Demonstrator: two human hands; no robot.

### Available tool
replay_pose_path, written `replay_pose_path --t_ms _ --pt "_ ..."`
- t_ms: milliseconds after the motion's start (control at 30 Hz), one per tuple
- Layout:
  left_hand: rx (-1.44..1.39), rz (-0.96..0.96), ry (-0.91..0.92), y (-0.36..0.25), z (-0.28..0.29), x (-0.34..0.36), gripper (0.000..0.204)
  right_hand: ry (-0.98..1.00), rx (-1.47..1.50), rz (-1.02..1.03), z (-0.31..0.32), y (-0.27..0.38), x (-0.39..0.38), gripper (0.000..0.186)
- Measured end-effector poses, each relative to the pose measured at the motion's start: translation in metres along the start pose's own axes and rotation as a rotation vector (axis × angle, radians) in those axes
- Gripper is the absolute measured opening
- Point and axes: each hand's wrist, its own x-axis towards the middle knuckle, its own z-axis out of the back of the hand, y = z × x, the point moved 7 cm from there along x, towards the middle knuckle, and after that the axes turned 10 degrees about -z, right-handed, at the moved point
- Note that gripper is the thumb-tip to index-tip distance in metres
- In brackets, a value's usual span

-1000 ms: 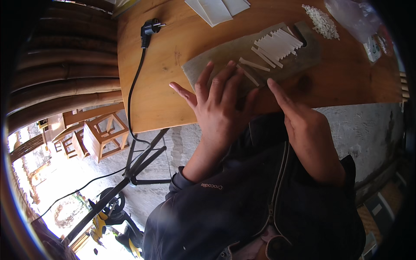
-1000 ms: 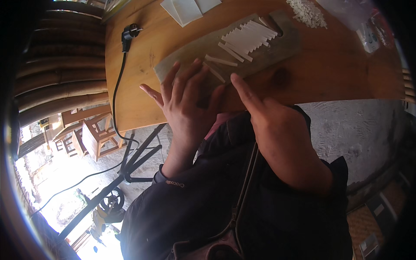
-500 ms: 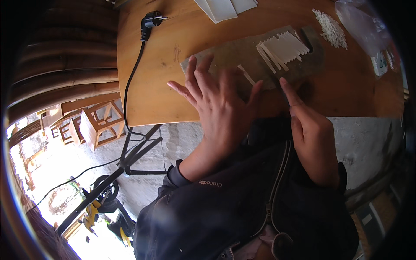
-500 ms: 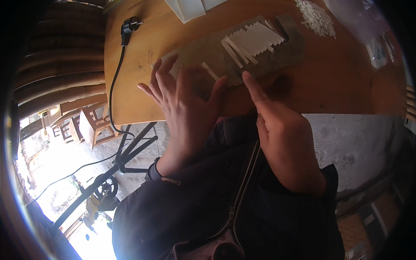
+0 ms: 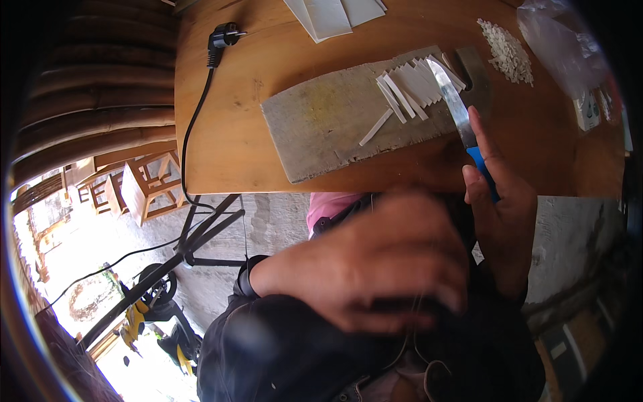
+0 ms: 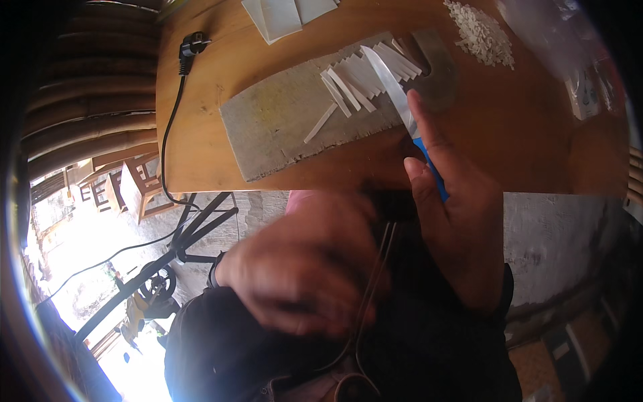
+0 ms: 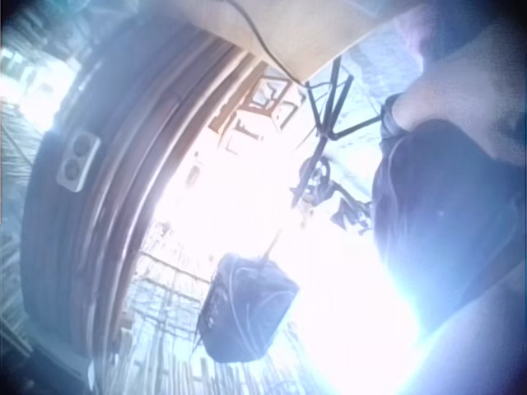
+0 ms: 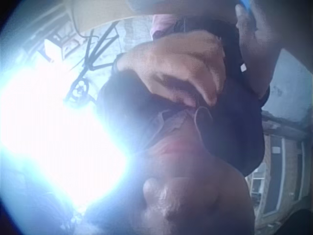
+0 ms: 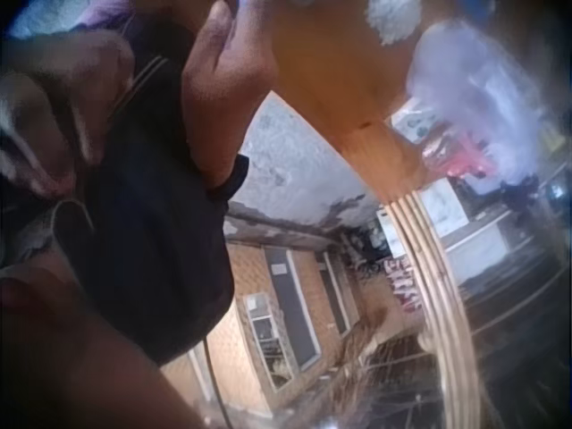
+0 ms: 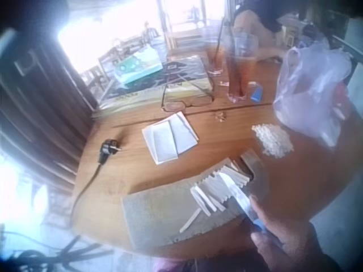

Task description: The person uses a knife to cut a small rectangular piece of light-colored wood into thin strips and then into small cubes on a wooden cutting board. The cut pieces accumulate on the board as the person continues cutting.

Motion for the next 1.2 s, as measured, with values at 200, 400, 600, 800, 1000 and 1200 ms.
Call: replay_pose_path --t_ms 200,400,600,800,1000,1200 --pt "-0.609 -0.307 0.019 -0.016 -0.041 0.005 0.022 -0.020 0.051 -0.082 0.004 -0.017 0.008 0.049" --pt "-0.760 -0.262 0.046 -0.011 -0.039 0.002 0.028 -0.139 0.149 -0.096 0.013 -0.032 0.012 0.050" --pt "-0.753 -0.344 -0.055 -0.009 -0.032 -0.003 0.025 -0.171 0.103 -0.049 0.014 -0.036 0.023 0.049" --pt "-0.570 -0.251 0.010 -0.007 -0.011 -0.006 0.012 -0.111 0.004 -0.017 0.009 -0.024 0.026 0.052" --pt "1.299 0.351 -0.301 0.024 0.047 -0.025 0.023 -0.025 -0.074 0.046 -0.010 -0.002 0.009 0.064" --pt "1.376 0.360 -0.278 0.043 0.045 -0.040 0.028 0.028 -0.211 0.109 -0.020 0.011 -0.002 0.081"
